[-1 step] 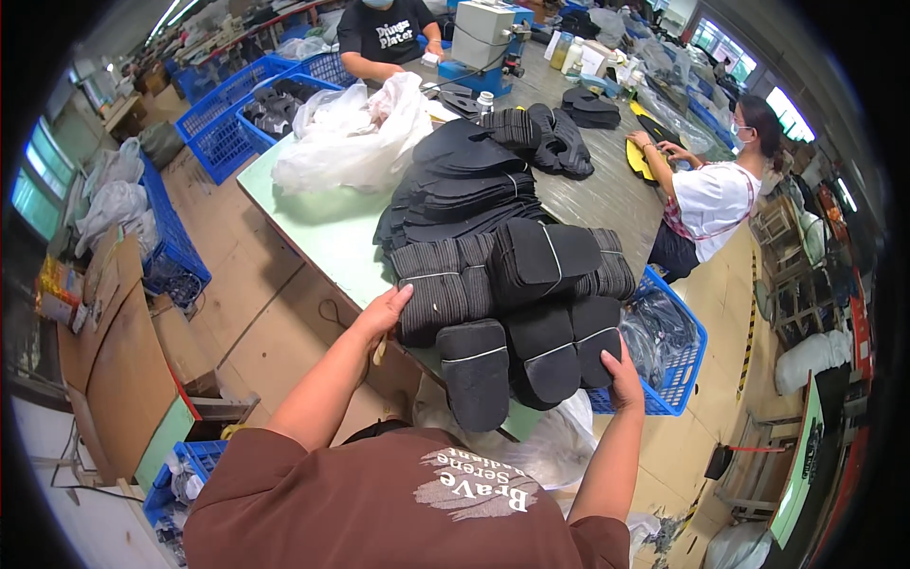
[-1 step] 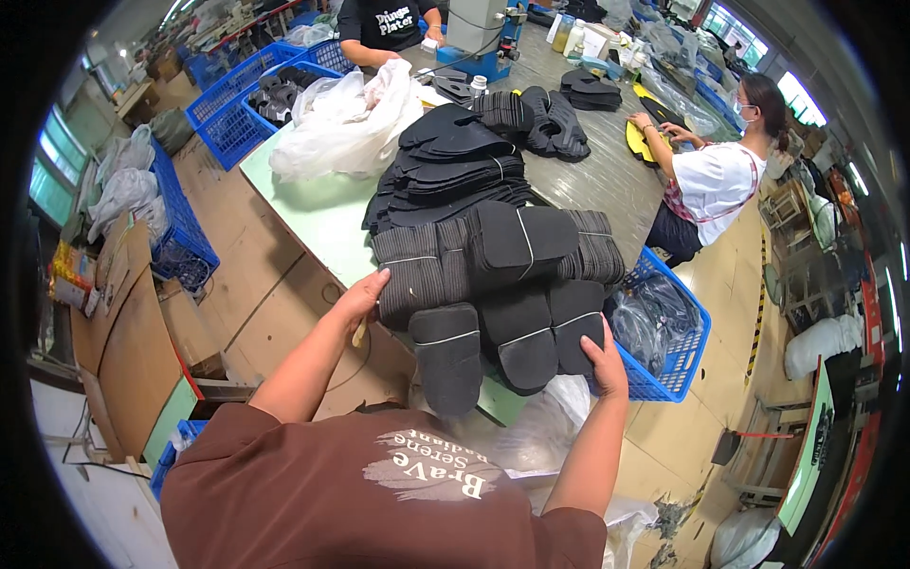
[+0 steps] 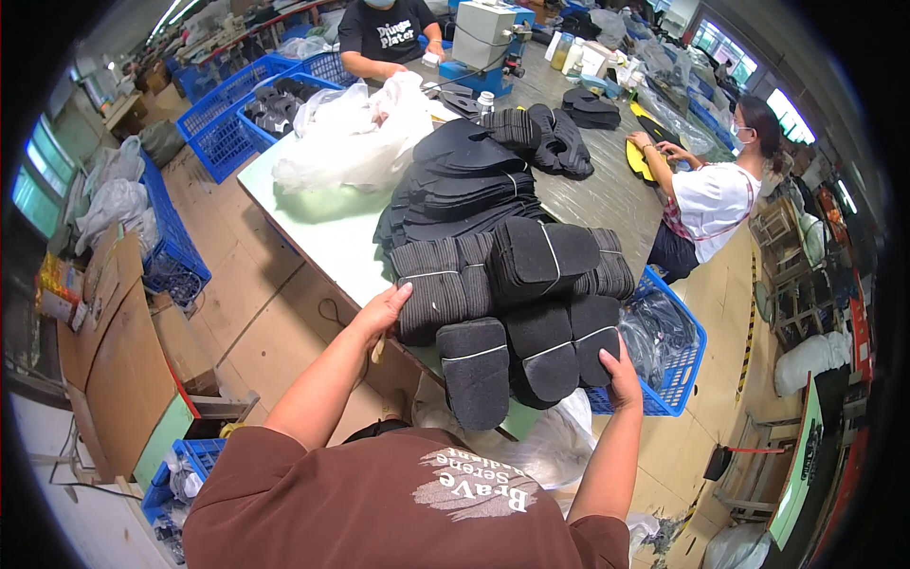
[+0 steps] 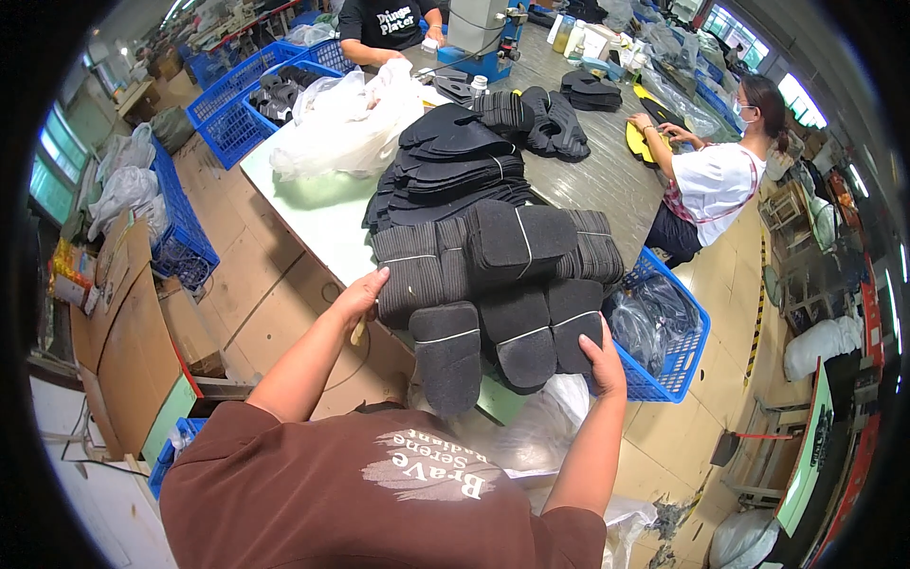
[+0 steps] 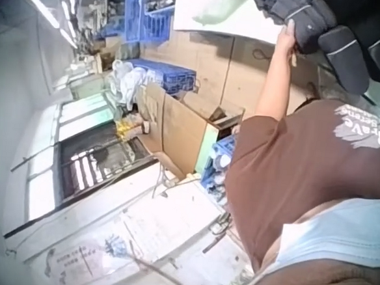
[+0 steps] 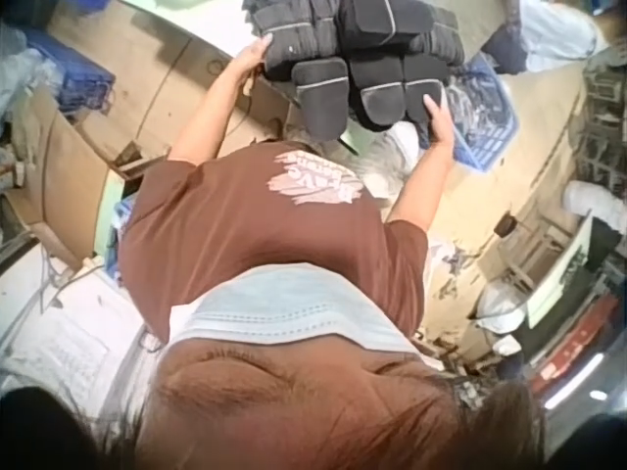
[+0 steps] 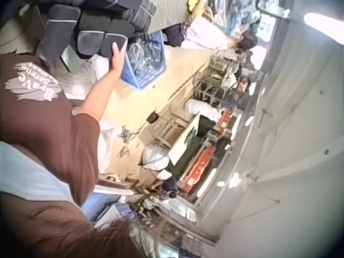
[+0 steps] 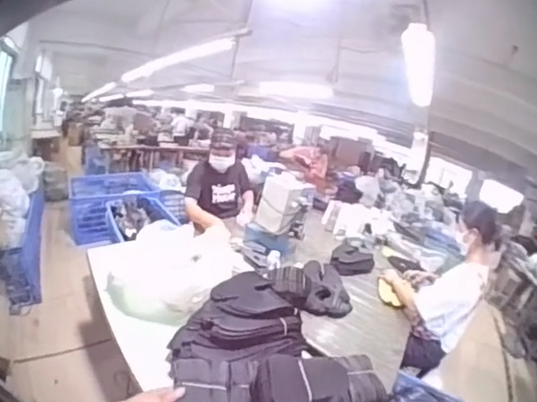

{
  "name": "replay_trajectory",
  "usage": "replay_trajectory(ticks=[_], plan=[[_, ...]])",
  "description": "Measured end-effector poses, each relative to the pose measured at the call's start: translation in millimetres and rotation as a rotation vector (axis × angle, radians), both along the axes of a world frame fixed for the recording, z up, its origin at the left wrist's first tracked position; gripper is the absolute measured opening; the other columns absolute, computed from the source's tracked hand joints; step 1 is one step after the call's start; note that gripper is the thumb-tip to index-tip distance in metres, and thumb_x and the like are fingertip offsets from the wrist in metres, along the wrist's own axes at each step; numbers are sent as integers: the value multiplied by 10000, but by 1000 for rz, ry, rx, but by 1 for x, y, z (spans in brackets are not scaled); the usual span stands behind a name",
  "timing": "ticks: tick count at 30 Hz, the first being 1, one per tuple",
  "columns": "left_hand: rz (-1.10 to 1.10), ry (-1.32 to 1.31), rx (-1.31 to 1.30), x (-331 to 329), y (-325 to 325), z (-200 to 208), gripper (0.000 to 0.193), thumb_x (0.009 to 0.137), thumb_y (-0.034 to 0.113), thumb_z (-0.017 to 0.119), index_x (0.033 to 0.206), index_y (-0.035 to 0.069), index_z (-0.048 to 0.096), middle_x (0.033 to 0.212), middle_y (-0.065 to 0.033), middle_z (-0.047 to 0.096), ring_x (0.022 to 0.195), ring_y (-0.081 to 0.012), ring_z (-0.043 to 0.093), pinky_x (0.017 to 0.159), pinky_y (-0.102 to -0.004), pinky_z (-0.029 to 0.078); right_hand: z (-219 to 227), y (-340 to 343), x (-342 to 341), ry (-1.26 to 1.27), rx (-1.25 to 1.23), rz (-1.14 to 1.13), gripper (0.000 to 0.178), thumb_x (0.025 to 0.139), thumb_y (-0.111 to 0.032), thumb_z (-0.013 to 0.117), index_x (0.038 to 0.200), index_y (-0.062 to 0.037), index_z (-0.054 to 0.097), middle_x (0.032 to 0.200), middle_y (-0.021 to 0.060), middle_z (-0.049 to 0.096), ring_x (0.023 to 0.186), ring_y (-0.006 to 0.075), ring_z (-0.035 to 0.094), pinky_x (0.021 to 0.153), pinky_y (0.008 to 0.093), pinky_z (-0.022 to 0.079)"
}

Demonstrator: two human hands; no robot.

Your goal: Processing and organizing shoe upper components in a factory setting.

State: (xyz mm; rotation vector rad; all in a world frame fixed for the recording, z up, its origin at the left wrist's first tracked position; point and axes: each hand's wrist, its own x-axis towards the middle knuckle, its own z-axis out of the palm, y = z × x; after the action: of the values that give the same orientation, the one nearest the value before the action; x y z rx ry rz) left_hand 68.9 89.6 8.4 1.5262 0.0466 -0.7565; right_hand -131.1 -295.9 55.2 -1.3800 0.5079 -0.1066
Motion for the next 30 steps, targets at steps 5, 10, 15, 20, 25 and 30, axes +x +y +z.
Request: replay_trajectory(ticks=[5, 10, 15, 20, 25, 30], plan=[[160, -6, -91, 0, -7, -1, 576, 888, 538, 456, 1198, 54, 504, 863, -43, 608, 560, -110, 488, 450, -257, 353, 3, 6, 8, -19, -19, -6, 691, 792, -156, 612, 1394, -57, 289, 1332, 98, 417, 1206, 221, 417, 1007, 328, 323], [19, -12, 60, 2, -3, 8, 640, 882, 594, 398, 1223, 60, 488, 1028, -106, 601, 519, -120, 453, 436, -277, 353, -16, -19, -5, -53, -124, 6, 664, 869, -365, 549, 1422, -144, 256, 1410, 110, 335, 1284, 249, 325, 1036, 402, 266], [153, -13, 187, -8, 31, -8, 776, 856, 662, 353, 1336, 52, 363, 1115, -193, 573, 447, -92, 362, 420, -244, 333, -21, -3, -21, 3, -79, -144, 689, 875, -587, 412, 1436, -248, 199, 1476, 147, 207, 1367, 299, 132, 1000, 627, 105], [257, 239, -8, -23, 65, -32, 513, 914, 496, 423, 1139, 36, 456, 946, -135, 625, 433, -65, 317, 402, -230, 306, -56, 16, -105, -16, 48, -571, 601, 906, -497, 425, 1398, -174, 304, 1408, 155, 335, 1272, 304, 318, 1015, 490, 227], [102, 586, -89, -81, 84, -77, 209, 923, 257, 479, 812, 82, 502, 652, -17, 513, 406, -65, 313, 379, -222, 287, -175, 79, -266, -5, 328, -756, 359, 930, -346, 450, 1134, -62, 527, 1033, 105, 604, 813, 145, 564, 675, 238, 426], [5, 920, -123, -109, 74, -50, 126, 885, 180, 519, 895, 55, 523, 670, -14, 477, 450, -68, 331, 397, -220, 294, -169, 227, -315, 643, 101, -593, 314, 909, -339, 502, 1042, -56, 534, 828, 51, 578, 662, 148, 553, 464, 250, 393]])
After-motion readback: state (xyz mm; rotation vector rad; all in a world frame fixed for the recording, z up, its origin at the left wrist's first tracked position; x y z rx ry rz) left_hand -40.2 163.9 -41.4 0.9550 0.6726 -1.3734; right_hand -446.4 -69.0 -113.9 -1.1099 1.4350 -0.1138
